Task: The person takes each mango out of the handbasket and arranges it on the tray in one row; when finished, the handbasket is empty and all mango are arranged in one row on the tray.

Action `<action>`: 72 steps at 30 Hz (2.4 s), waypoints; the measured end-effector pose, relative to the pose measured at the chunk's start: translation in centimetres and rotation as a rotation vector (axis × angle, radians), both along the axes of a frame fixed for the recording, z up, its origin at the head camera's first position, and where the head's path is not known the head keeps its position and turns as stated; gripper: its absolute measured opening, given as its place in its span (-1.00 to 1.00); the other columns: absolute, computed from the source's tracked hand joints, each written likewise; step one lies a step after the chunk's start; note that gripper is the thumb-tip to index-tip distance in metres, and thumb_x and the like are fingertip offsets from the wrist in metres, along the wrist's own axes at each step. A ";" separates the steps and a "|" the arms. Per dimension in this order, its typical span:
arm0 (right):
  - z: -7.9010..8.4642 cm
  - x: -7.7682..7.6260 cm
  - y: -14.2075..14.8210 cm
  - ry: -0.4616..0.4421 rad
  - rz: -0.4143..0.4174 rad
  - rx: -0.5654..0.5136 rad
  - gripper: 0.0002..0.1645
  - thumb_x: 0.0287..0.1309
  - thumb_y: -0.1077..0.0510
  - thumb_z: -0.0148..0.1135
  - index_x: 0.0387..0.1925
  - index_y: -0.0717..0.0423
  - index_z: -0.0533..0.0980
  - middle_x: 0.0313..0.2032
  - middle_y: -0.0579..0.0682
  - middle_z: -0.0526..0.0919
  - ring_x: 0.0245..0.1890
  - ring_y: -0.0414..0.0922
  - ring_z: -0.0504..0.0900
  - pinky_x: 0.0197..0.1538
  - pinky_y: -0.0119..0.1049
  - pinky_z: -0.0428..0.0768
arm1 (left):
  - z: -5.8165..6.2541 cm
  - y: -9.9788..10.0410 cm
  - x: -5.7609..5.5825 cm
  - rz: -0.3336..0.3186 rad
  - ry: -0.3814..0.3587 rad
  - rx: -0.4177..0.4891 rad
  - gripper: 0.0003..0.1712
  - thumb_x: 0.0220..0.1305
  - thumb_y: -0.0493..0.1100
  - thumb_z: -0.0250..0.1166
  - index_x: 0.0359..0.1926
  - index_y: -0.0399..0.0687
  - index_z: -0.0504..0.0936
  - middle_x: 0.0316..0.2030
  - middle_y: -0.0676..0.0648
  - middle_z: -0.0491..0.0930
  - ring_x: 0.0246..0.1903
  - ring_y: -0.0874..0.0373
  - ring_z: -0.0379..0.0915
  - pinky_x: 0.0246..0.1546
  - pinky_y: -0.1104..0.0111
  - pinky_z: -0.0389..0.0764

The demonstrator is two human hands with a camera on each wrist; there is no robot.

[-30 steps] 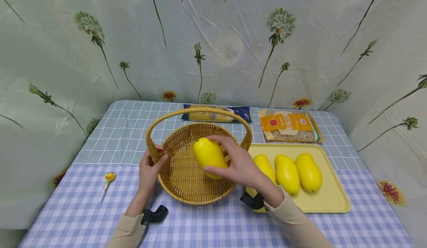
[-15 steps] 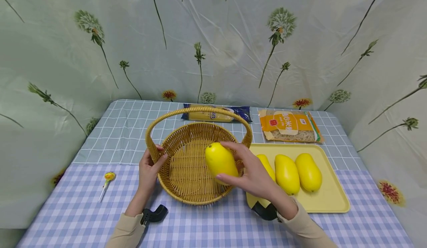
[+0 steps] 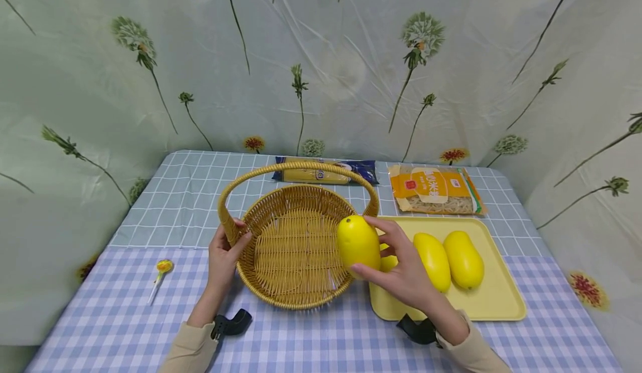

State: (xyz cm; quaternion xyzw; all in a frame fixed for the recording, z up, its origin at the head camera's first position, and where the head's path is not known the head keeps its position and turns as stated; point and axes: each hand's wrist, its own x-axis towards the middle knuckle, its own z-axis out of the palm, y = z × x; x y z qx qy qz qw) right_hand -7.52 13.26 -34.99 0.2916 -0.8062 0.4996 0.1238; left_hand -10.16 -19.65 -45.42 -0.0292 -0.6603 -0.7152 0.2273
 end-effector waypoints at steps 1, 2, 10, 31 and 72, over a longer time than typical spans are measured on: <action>0.4 0.2 0.1 0.013 -0.008 -0.008 -0.08 -0.32 0.45 0.49 0.20 0.24 0.32 0.06 0.17 0.44 -0.26 -0.07 0.57 -0.33 -0.25 0.56 | 0.0 0.0 0.0 0.000 0.001 -0.002 -0.71 0.18 -0.51 0.23 -0.08 -0.49 0.41 -0.19 -0.06 0.49 -0.14 0.14 0.40 -0.16 0.44 0.41; 0.6 0.4 0.3 0.026 -0.015 -0.015 -0.08 -0.34 0.47 0.48 0.19 0.27 0.32 0.05 0.19 0.45 -0.27 -0.08 0.57 -0.32 -0.26 0.56 | -0.1 0.0 0.0 0.000 0.003 0.000 -0.72 0.18 -0.52 0.22 -0.08 -0.49 0.41 -0.19 -0.06 0.49 -0.14 0.14 0.40 -0.17 0.43 0.41; -2.2 -0.5 3.7 0.034 -0.090 -0.046 0.02 -0.34 0.50 0.50 0.26 0.24 0.27 0.17 -0.05 0.42 -0.24 -0.20 0.58 -0.28 -0.36 0.50 | 0.1 0.0 0.0 -0.004 -0.004 0.005 -0.71 0.18 -0.53 0.21 -0.07 -0.53 0.39 -0.18 -0.15 0.47 -0.15 0.12 0.40 -0.17 0.44 0.41; -4.0 -1.4 10.0 0.049 -0.485 -0.044 -0.05 -0.26 0.54 0.40 0.28 0.23 0.30 0.07 -0.29 0.36 -0.31 -0.30 0.43 -0.31 -0.58 0.38 | 0.2 0.0 0.1 -0.001 -0.021 -0.010 -0.70 0.17 -0.57 0.19 -0.06 -0.55 0.39 -0.16 -0.27 0.43 -0.14 0.08 0.39 -0.17 0.44 0.41; -7.3 -2.5 22.1 -0.377 -0.891 0.142 -0.17 0.15 -0.03 0.29 0.38 0.05 0.19 0.19 0.20 0.30 -0.25 -0.14 0.28 -0.26 -0.47 0.27 | 2.1 0.8 0.9 -0.011 0.006 -0.021 -0.72 0.17 -0.60 0.15 -0.08 -0.59 0.36 -0.18 -0.36 0.41 -0.16 0.07 0.40 -0.17 0.45 0.41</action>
